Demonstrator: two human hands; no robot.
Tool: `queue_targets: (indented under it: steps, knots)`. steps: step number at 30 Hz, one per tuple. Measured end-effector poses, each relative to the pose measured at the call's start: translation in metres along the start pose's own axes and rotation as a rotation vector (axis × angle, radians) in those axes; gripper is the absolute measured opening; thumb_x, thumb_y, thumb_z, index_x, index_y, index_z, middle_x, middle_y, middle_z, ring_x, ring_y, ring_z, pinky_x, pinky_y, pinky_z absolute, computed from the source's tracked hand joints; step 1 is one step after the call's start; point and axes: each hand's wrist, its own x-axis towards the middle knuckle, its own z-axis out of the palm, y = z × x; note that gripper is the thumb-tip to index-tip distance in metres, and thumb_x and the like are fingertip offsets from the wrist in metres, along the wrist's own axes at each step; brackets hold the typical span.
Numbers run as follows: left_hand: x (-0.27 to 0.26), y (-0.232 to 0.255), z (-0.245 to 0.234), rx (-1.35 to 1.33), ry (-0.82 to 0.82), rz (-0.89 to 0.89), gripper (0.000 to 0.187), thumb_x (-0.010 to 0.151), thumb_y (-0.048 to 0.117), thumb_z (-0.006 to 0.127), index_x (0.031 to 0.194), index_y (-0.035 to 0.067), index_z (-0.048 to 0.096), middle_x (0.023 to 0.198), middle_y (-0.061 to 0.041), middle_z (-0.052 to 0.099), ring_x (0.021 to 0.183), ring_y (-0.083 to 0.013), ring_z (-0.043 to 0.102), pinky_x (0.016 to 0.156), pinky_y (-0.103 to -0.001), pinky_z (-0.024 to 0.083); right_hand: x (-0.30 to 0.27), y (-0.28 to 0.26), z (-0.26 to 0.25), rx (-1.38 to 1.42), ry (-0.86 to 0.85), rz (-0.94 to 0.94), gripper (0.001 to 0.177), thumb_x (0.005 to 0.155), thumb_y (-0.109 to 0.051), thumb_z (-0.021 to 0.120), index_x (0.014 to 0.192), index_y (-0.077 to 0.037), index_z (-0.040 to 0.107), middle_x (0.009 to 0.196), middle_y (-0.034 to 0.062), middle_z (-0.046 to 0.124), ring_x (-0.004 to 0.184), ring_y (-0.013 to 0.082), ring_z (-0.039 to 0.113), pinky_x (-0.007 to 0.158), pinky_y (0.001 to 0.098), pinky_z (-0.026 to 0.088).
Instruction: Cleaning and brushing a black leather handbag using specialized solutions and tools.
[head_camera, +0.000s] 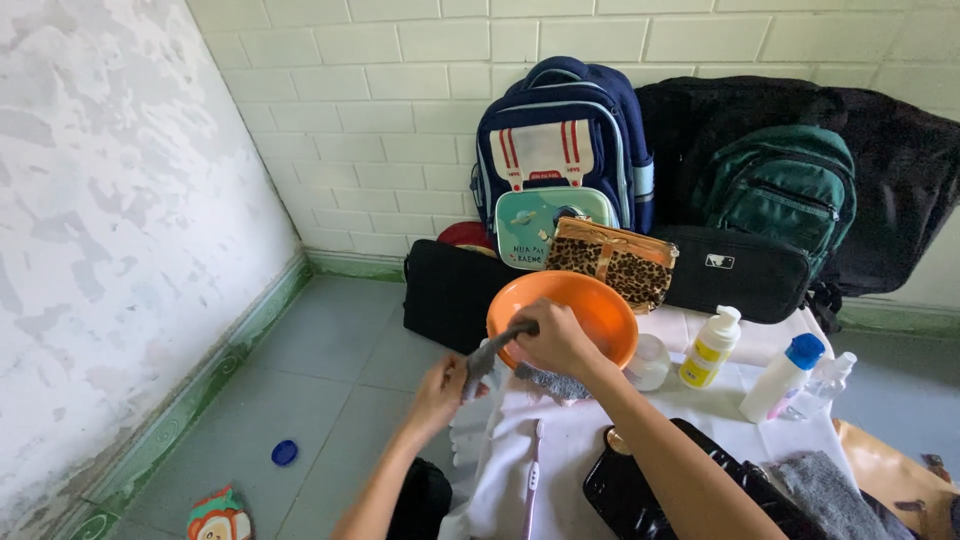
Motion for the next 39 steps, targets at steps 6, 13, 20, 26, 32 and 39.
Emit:
queue_targets:
  steps: [6, 13, 20, 26, 32, 39]
  knots:
    - [0.004, 0.011, 0.004, -0.157, -0.033, -0.18, 0.039, 0.099, 0.036, 0.059, 0.106, 0.0, 0.073, 0.087, -0.003, 0.062, 0.081, -0.0118, 0.051, 0.076, -0.026, 0.041, -0.01, -0.031, -0.019, 0.195, -0.009, 0.201, 0.027, 0.077, -0.014, 0.071, 0.101, -0.011, 0.082, 0.09, 0.0017, 0.083, 0.075, 0.0129, 0.073, 0.071, 0.0254, 0.059]
    - [0.011, 0.056, 0.014, -0.392, -0.109, -0.117, 0.024, 0.1, 0.018, 0.063, 0.115, 0.001, 0.07, 0.095, -0.009, 0.071, 0.077, -0.0136, 0.059, 0.072, -0.028, 0.05, -0.008, -0.051, -0.023, 0.574, -0.026, 0.213, 0.057, 0.083, -0.022, 0.062, 0.133, 0.005, 0.063, 0.104, 0.0126, 0.074, 0.092, 0.0168, 0.066, 0.082, 0.0248, 0.052]
    - [0.014, 0.038, 0.02, -0.431, 0.119, -0.058, 0.016, 0.096, 0.005, 0.068, 0.089, 0.007, 0.054, 0.081, -0.005, 0.054, 0.071, -0.0133, 0.051, 0.063, -0.027, 0.042, -0.016, -0.057, -0.01, 0.482, -0.047, 0.421, 0.043, 0.084, -0.026, 0.075, 0.116, 0.003, 0.073, 0.101, 0.0136, 0.077, 0.085, 0.0173, 0.071, 0.077, 0.0252, 0.058]
    - [0.013, 0.031, 0.023, -0.405, 0.274, -0.09, 0.018, 0.09, 0.007, 0.076, 0.088, 0.006, 0.058, 0.085, -0.005, 0.063, 0.076, -0.0127, 0.054, 0.068, -0.027, 0.042, -0.012, -0.049, 0.004, 0.211, 0.171, 0.15, 0.015, 0.081, -0.009, 0.074, 0.094, 0.0, 0.076, 0.083, 0.0106, 0.078, 0.066, 0.0209, 0.072, 0.062, 0.0302, 0.06]
    - [0.019, -0.004, 0.036, -0.359, 0.323, -0.141, 0.02, 0.09, 0.011, 0.074, 0.105, 0.001, 0.065, 0.09, -0.011, 0.063, 0.075, -0.0167, 0.054, 0.065, -0.029, 0.045, -0.011, -0.013, 0.036, 0.107, 0.351, -0.011, 0.013, 0.083, 0.003, 0.056, 0.088, 0.002, 0.068, 0.093, 0.0178, 0.068, 0.07, 0.032, 0.067, 0.064, 0.0403, 0.058]
    - [0.005, 0.018, 0.055, -0.205, 0.292, -0.265, 0.044, 0.098, 0.019, 0.06, 0.138, 0.006, 0.05, 0.115, -0.017, 0.064, 0.095, -0.023, 0.066, 0.081, -0.035, 0.05, -0.011, 0.008, 0.046, -0.121, 0.141, 0.131, 0.02, 0.081, -0.009, 0.057, 0.088, -0.002, 0.075, 0.092, 0.0229, 0.071, 0.083, 0.0422, 0.064, 0.073, 0.0492, 0.058]
